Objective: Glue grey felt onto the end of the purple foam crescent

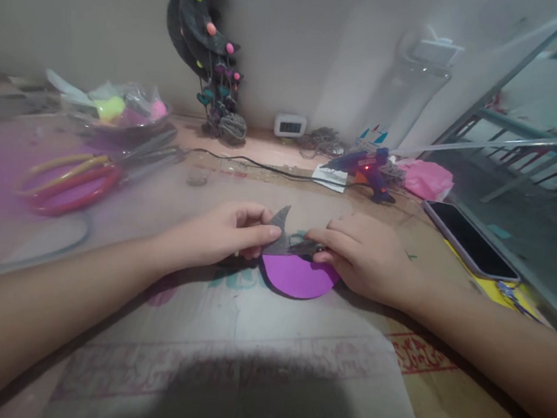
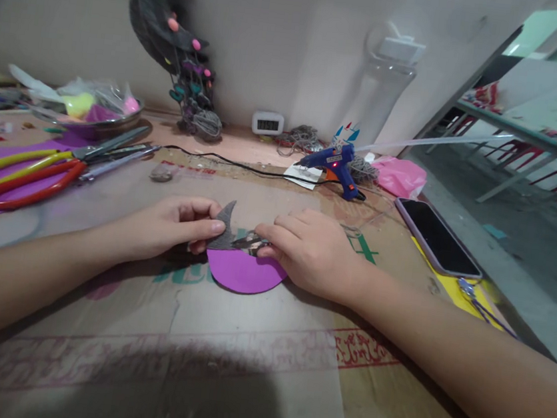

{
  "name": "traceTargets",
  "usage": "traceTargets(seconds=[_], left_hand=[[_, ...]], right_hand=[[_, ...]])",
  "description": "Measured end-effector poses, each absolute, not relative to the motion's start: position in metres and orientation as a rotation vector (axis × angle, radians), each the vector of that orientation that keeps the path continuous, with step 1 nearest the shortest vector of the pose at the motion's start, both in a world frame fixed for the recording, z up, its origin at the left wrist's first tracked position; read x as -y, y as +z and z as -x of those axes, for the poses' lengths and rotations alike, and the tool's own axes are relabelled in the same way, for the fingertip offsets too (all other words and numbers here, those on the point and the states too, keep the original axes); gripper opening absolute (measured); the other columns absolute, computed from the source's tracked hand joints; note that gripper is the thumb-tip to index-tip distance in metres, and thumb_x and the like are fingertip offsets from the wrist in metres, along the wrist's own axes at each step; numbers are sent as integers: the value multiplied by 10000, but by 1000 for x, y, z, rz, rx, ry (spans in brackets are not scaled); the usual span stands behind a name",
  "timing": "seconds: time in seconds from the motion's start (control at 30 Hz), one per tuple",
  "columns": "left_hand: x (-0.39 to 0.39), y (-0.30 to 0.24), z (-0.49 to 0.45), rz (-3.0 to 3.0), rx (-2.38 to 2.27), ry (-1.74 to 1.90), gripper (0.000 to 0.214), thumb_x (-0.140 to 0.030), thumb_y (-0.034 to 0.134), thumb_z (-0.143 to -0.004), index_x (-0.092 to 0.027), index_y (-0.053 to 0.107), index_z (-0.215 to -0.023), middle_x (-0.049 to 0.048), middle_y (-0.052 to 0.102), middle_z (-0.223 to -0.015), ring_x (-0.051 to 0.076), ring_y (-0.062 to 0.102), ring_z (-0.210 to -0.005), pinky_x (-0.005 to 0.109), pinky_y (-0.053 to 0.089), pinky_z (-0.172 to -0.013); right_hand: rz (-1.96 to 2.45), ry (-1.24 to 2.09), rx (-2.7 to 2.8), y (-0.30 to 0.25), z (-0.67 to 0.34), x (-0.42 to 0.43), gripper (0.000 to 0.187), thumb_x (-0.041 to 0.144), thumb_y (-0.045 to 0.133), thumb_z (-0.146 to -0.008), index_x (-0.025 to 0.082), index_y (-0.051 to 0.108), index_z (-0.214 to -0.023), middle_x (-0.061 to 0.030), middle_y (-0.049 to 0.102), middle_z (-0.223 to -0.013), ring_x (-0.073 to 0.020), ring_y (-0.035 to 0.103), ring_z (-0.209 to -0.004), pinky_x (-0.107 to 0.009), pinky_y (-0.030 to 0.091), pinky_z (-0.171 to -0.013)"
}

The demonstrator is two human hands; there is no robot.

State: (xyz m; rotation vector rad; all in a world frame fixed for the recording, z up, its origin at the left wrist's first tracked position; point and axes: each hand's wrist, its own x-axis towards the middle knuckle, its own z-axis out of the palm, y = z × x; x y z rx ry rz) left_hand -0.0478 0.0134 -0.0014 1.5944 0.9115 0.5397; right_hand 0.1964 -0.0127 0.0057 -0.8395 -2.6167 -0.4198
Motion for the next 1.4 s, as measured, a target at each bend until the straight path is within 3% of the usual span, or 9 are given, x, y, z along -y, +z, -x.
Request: traceTargets(seconds=[1.0, 1.13, 1.27, 1.4], left_hand=[[-14, 0, 49, -1602, -860, 506, 290, -444, 571, -839, -180, 515, -732, -55, 524, -546, 64, 422, -473, 191, 284, -458], [-15, -1, 49, -1599, -846, 506, 293, -442, 568, -841, -181, 509, -723, -54, 519, -544, 64, 415, -464, 194, 278, -448], [-15, -2, 50, -1582, -837, 506, 289, -431, 569, -844, -182, 498, -714, -57, 512, -544, 60, 407, -453, 191, 267, -438], [-14, -2, 49, -1529, -831, 506, 283, -436, 547, -857, -186, 502, -734, -57, 517, -543, 60, 402, -445, 189, 256, -431]], right_hand=[[750, -538, 2636, 6, -197, 12, 270, 334, 467, -951, 144, 658, -950, -36, 622, -682, -151, 509, -614, -295, 305, -592], [841, -320, 2573, 6, -197, 13, 276, 312, 438, -960, 140, 652, -989, -51, 654, -731, -159, 562, -666, -281, 350, -617], [1011, 20, 2408, 7, -198, 11, 291, 285, 403, -964, 134, 627, -1074, -79, 700, -921, -171, 628, -820, -265, 425, -706], [1027, 32, 2425, 7, -199, 10, 294, 297, 416, -956, 138, 626, -1085, -83, 699, -942, -187, 627, -837, -283, 428, -724]])
